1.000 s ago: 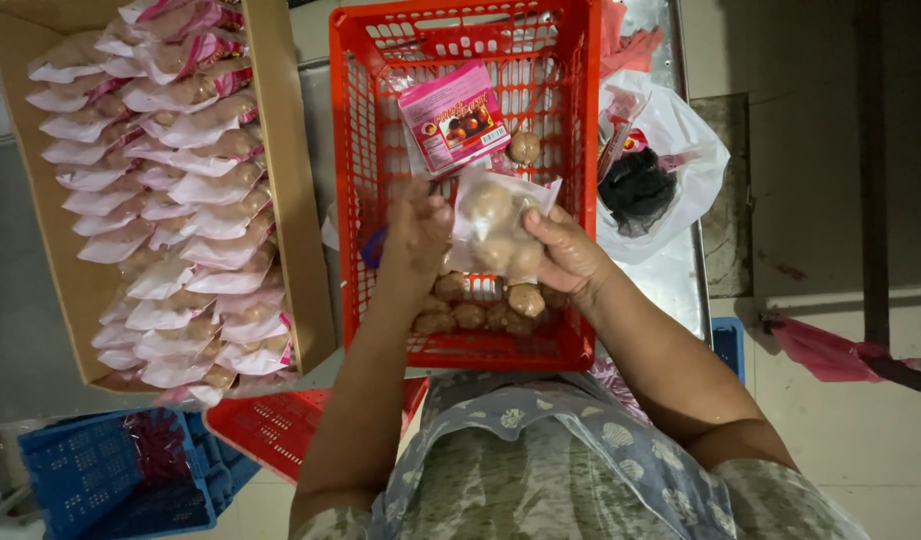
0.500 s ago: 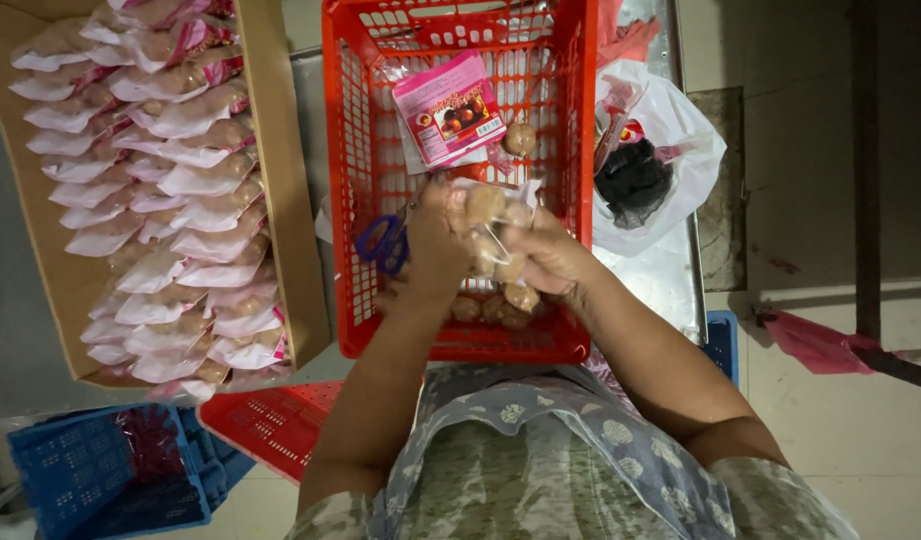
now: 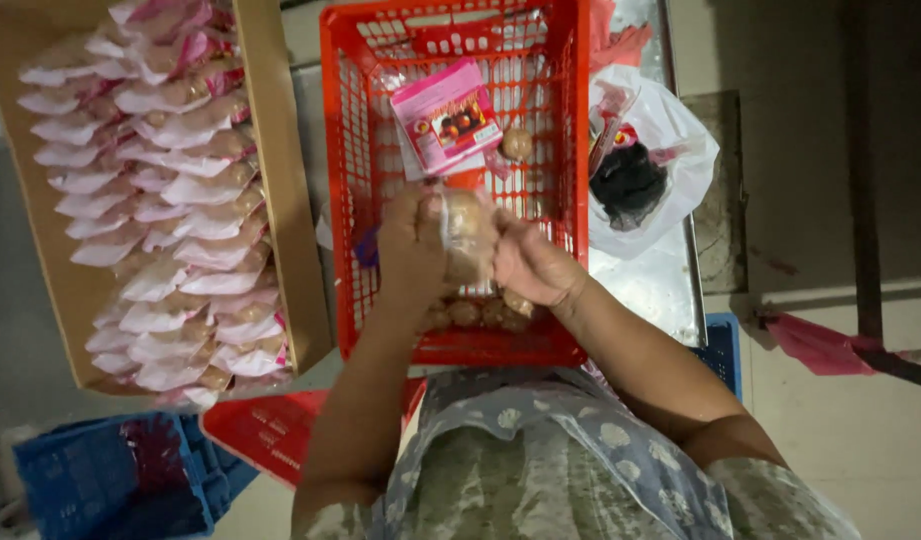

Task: The person picks up food items from a red basket and places them into small plastic bags, then places the filled bags into a cardboard box.

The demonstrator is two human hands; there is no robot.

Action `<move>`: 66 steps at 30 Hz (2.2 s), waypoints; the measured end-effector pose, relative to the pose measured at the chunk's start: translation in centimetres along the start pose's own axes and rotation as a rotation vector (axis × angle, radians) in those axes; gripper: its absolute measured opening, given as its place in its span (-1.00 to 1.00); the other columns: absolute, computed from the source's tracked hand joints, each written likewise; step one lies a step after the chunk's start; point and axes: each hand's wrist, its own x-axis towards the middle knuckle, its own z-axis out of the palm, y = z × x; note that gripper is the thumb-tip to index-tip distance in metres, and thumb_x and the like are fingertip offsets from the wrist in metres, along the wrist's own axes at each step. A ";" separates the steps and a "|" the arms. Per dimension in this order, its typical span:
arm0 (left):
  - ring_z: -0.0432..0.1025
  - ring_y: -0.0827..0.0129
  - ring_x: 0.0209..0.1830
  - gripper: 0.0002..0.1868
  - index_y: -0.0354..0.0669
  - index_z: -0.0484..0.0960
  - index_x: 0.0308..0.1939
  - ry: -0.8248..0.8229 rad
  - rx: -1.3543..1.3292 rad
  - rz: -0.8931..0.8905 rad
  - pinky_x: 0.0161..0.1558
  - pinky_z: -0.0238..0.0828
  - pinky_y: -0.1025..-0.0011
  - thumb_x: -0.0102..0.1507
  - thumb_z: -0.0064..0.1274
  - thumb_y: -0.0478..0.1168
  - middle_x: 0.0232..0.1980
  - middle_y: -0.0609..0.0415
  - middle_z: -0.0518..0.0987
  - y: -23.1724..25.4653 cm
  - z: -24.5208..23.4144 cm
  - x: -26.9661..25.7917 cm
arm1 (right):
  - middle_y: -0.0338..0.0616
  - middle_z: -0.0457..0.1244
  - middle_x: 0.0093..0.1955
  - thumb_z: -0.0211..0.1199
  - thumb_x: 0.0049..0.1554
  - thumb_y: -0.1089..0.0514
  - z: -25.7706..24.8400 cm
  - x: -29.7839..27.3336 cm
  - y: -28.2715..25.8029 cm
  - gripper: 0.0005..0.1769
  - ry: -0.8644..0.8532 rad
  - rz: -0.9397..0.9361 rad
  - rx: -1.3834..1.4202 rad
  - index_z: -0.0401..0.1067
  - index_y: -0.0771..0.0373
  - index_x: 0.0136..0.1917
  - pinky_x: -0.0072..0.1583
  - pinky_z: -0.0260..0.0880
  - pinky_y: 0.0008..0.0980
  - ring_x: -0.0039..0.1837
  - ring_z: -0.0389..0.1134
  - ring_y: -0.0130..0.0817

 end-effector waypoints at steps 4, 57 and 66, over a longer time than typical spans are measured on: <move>0.48 0.09 -0.18 -0.68 -0.08 0.59 -0.10 0.073 -0.069 -0.061 0.00 0.42 0.15 0.39 -0.06 0.07 -0.21 -0.15 0.57 0.9 1.0 -0.9 | -0.07 0.30 -0.12 0.39 0.14 0.06 -2.3 0.0 1.8 -0.45 0.090 0.037 -0.058 0.33 0.31 0.31 -0.50 0.39 -0.47 -0.38 0.33 -0.46; 0.53 0.23 -0.11 -0.48 -0.13 0.30 0.20 -0.234 -0.612 -0.288 -0.10 0.59 0.30 0.24 0.22 -0.28 -0.03 -0.06 0.51 2.3 -3.9 -5.1 | 0.14 0.27 0.40 0.30 0.15 -0.13 -5.6 -1.8 2.2 -0.28 0.243 0.006 0.069 0.27 0.24 0.45 0.38 0.28 0.31 0.38 0.32 0.13; 0.54 0.03 0.12 -0.35 0.12 0.50 0.18 -0.181 0.063 -0.328 0.16 0.43 0.13 0.21 0.02 0.39 0.02 -0.06 0.64 2.3 0.3 -3.0 | 0.12 0.38 0.16 0.28 0.16 -0.27 -1.5 -1.2 2.9 -0.38 0.335 -0.032 -0.131 0.41 0.23 0.25 0.15 0.52 0.27 0.13 0.48 0.07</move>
